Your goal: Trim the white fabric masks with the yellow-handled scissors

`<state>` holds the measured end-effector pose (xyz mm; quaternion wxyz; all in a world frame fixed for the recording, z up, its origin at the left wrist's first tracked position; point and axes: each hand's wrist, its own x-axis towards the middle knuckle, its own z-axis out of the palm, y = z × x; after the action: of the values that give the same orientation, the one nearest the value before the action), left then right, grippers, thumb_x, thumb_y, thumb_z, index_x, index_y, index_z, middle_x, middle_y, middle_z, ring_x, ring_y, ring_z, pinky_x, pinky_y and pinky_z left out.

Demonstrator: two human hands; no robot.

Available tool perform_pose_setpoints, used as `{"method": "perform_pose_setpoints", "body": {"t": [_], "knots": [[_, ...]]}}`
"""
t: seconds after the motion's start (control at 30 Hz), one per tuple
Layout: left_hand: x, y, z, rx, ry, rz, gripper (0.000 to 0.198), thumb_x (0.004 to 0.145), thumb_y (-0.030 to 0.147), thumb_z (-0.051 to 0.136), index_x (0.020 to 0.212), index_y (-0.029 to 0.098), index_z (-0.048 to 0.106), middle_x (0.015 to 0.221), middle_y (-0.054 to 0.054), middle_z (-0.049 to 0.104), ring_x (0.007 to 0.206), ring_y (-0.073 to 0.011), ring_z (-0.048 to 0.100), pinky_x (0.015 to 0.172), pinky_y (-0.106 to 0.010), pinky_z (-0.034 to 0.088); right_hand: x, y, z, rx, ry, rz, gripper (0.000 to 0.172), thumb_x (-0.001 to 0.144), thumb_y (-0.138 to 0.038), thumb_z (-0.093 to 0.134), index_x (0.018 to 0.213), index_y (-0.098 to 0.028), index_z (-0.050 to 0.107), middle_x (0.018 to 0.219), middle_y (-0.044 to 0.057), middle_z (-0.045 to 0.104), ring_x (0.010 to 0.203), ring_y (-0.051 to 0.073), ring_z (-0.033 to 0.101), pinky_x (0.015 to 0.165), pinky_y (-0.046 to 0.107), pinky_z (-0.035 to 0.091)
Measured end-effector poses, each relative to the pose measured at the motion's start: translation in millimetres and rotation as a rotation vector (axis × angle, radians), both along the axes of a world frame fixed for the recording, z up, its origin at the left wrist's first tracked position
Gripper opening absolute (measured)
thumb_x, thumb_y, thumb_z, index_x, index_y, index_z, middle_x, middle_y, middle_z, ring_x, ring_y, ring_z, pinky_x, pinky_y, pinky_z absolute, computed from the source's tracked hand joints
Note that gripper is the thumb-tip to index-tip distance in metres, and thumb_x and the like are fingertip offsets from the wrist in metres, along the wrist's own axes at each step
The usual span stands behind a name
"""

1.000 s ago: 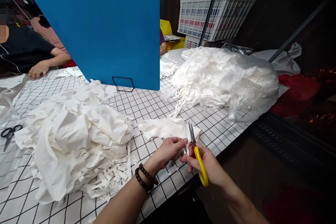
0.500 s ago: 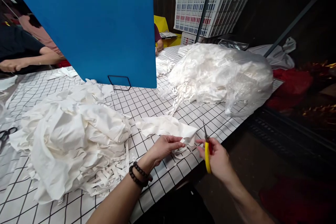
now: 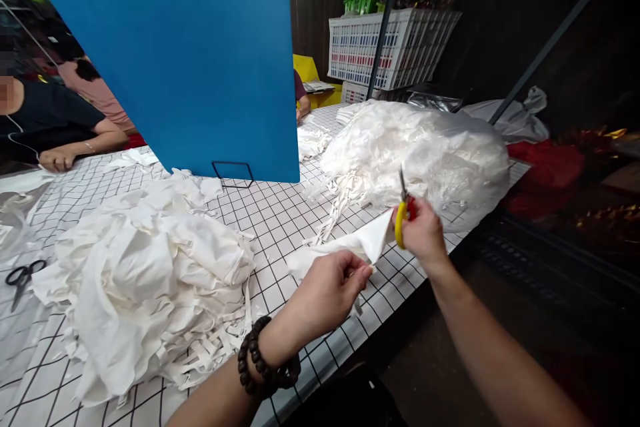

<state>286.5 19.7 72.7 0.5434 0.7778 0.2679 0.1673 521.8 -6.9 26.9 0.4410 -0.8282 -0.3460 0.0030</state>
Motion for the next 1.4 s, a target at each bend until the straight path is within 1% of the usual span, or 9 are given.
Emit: {"method": "perform_pose_setpoints", "body": {"t": [0.17,0.27,0.4,0.6,0.73,0.8,0.9,1.0,1.4], "knots": [[0,4,49.6,-0.139,-0.155,-0.034,0.033,0.089,0.046,0.054,0.087,0.016,0.066,0.077,-0.003,0.064,0.066,-0.0129,0.057,0.06,-0.023,0.046,-13,39,117.3,0.352,-0.258,0.392,0.024,0.08,-0.025,0.062,0.103,-0.02,0.057,0.091,0.004,0.068,0.078,0.019,0.063,0.066,0.029,0.048],[-11,2,50.9,-0.21,-0.215,0.046,0.031,0.087,0.045,0.059,0.091,0.015,0.067,0.076,-0.003,0.063,0.066,-0.0125,0.057,0.063,-0.024,0.048,-58,69,138.3,0.201,-0.297,0.745,0.019,0.083,-0.023,0.061,0.101,-0.02,0.057,0.084,0.001,0.065,0.069,0.014,0.059,0.058,0.025,0.043],[-37,-2,10.9,-0.35,-0.201,0.186,0.034,0.088,0.046,0.058,0.091,0.013,0.066,0.072,-0.002,0.061,0.062,-0.0112,0.057,0.062,-0.024,0.046,-115,104,93.8,-0.186,-0.09,1.126,0.02,0.075,-0.012,0.065,0.093,-0.02,0.061,0.081,0.0,0.064,0.069,0.013,0.056,0.061,0.024,0.04],[-78,-15,-62.3,-0.213,-0.132,0.482,0.034,0.09,0.047,0.054,0.087,0.016,0.067,0.088,-0.007,0.06,0.07,-0.0152,0.059,0.063,-0.027,0.048,-128,80,13.8,-0.302,0.182,1.134,0.01,0.078,-0.024,0.065,0.082,-0.019,0.058,0.078,0.002,0.064,0.065,0.014,0.057,0.054,0.025,0.041],[-87,-19,-77.2,0.025,-0.206,0.649,0.028,0.088,0.04,0.059,0.076,0.018,0.07,0.124,-0.014,0.053,0.124,-0.0288,0.045,0.081,-0.03,0.048,-117,38,-10.5,-0.351,0.483,1.139,0.018,0.083,-0.034,0.06,0.088,-0.018,0.053,0.092,0.004,0.067,0.061,0.011,0.058,0.056,0.026,0.048],[-84,-18,-79.1,-0.091,-0.31,0.612,0.029,0.088,0.039,0.059,0.072,0.017,0.068,0.127,-0.014,0.055,0.115,-0.0273,0.052,0.07,-0.027,0.048,-116,18,-19.3,-0.343,0.739,1.129,0.024,0.078,-0.036,0.068,0.088,-0.018,0.054,0.097,0.004,0.066,0.06,0.01,0.056,0.057,0.027,0.049],[-77,-16,-83.2,-0.426,-0.502,0.527,0.026,0.088,0.038,0.06,0.077,0.015,0.066,0.113,-0.014,0.065,0.06,-0.011,0.057,0.048,-0.023,0.04,-116,-5,-27.6,-0.233,0.85,1.007,0.026,0.074,-0.032,0.074,0.084,-0.018,0.054,0.08,-0.002,0.059,0.061,0.009,0.05,0.059,0.025,0.044],[-70,-16,-87.9,-0.6,-0.609,0.494,0.023,0.087,0.036,0.063,0.081,0.014,0.065,0.085,-0.007,0.069,0.05,-0.0072,0.052,0.051,-0.022,0.043,-109,-22,-25.5,-0.177,0.68,0.909,0.026,0.075,-0.03,0.074,0.079,-0.02,0.05,0.066,-0.007,0.045,0.06,0.01,0.042,0.056,0.023,0.038],[-71,-22,-96.9,-0.238,-0.479,0.473,0.015,0.091,0.029,0.058,0.085,0.018,0.065,0.076,0.001,0.052,0.06,-0.0101,0.06,0.061,-0.024,0.046,-117,-50,3.2,-0.465,0.023,0.907,0.036,0.071,-0.048,0.074,0.086,-0.023,0.053,0.086,0.0,0.058,0.076,0.018,0.055,0.066,0.03,0.044]]}}
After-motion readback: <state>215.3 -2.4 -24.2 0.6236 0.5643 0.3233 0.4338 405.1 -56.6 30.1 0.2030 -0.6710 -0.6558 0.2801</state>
